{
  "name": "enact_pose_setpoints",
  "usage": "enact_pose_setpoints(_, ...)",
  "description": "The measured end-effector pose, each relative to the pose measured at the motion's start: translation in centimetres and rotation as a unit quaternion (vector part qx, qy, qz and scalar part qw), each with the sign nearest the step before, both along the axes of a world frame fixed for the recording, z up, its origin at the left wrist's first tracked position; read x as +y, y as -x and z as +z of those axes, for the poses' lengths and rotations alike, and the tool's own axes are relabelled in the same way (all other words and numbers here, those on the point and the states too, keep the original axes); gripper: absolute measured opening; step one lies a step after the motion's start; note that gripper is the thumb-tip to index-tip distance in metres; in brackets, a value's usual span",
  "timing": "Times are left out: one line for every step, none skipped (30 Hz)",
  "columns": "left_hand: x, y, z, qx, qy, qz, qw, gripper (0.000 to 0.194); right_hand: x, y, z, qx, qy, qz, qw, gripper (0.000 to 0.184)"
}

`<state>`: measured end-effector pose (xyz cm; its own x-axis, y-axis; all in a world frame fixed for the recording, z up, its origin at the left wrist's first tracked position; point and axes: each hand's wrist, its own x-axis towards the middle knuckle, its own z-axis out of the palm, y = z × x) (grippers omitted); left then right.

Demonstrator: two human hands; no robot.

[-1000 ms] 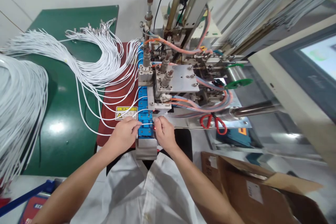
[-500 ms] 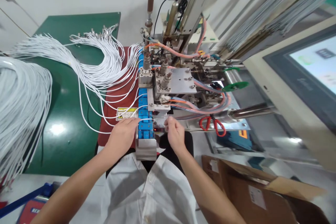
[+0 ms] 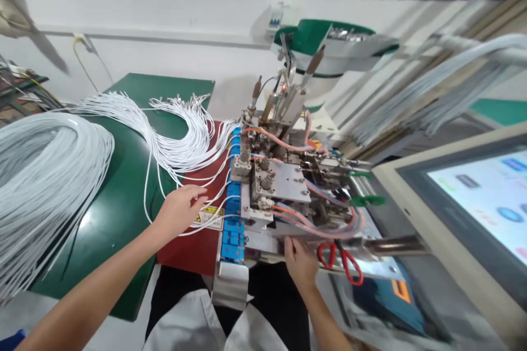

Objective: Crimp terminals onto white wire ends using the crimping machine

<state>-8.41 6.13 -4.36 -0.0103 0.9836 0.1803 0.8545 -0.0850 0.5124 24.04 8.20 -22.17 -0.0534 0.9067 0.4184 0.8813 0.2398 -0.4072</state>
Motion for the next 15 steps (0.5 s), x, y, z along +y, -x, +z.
enact_pose_setpoints(0.9,0.4,0.3,0.009,-0.006,0.008,1.0,0.024,0.2,0.1,-0.2,-0.013,-0.013,0.0,1.0,0.046)
enact_pose_setpoints(1.8,0.7,0.6,0.02,-0.009,0.015,1.0,0.025,0.4,0.1,-0.4,-0.034,-0.026,-0.002,0.999,0.045)
enact_pose_setpoints(2.8,0.9,0.7,0.031,-0.013,0.021,0.999,0.025,0.5,0.2,-0.6,-0.071,-0.04,-0.008,0.997,0.045)
enact_pose_setpoints(3.9,1.1,0.9,0.042,-0.014,0.027,0.999,0.025,0.5,0.3,-0.7,-0.109,-0.05,-0.014,0.993,0.043)
enact_pose_setpoints(5.1,1.2,0.9,0.05,-0.014,0.032,0.998,0.025,0.5,0.4,-0.8,-0.143,-0.051,-0.016,0.988,0.041)
enact_pose_setpoints(6.3,1.2,0.9,0.055,-0.014,0.036,0.998,0.025,0.6,0.4,-0.9,-0.168,-0.052,-0.016,0.984,0.038)
enact_pose_setpoints(7.6,1.2,0.8,0.057,-0.012,0.038,0.998,0.025,0.6,0.3,-1.0,-0.182,-0.051,-0.014,0.982,0.037)
enact_pose_setpoints(9.0,1.0,0.7,0.058,-0.009,0.04,0.997,0.024,0.6,0.2,-1.2,-0.189,-0.048,-0.005,0.981,0.036)
enact_pose_setpoints(10.3,0.9,0.5,0.059,-0.005,0.04,0.997,0.023,0.6,0.1,-1.4,-0.188,-0.047,0.001,0.981,0.035)
enact_pose_setpoints(11.7,0.6,0.3,0.06,0.001,0.039,0.997,0.022,0.6,0.0,-1.6,-0.184,-0.047,0.009,0.982,0.034)
enact_pose_setpoints(13.1,0.4,0.1,0.06,0.008,0.04,0.997,0.021,0.6,-0.1,-1.8,-0.176,-0.049,0.012,0.983,0.034)
enact_pose_setpoints(14.6,0.0,-0.1,0.059,0.015,0.042,0.997,0.02,0.6,-0.2,-1.9,-0.165,-0.051,0.017,0.985,0.032)
enact_pose_setpoints(16.0,-0.3,-0.3,0.059,0.022,0.047,0.997,0.02,0.6,-0.2,-2.0,-0.15,-0.055,0.021,0.987,0.031)
enact_pose_setpoints(17.5,-0.6,-0.5,0.058,0.029,0.055,0.996,0.021,0.6,-0.1,-1.9,-0.133,-0.055,0.022,0.989,0.031)
enact_pose_setpoints(18.9,-0.9,-0.7,0.057,0.036,0.064,0.996,0.024,0.6,0.0,-1.8,-0.111,-0.055,0.025,0.992,0.03)
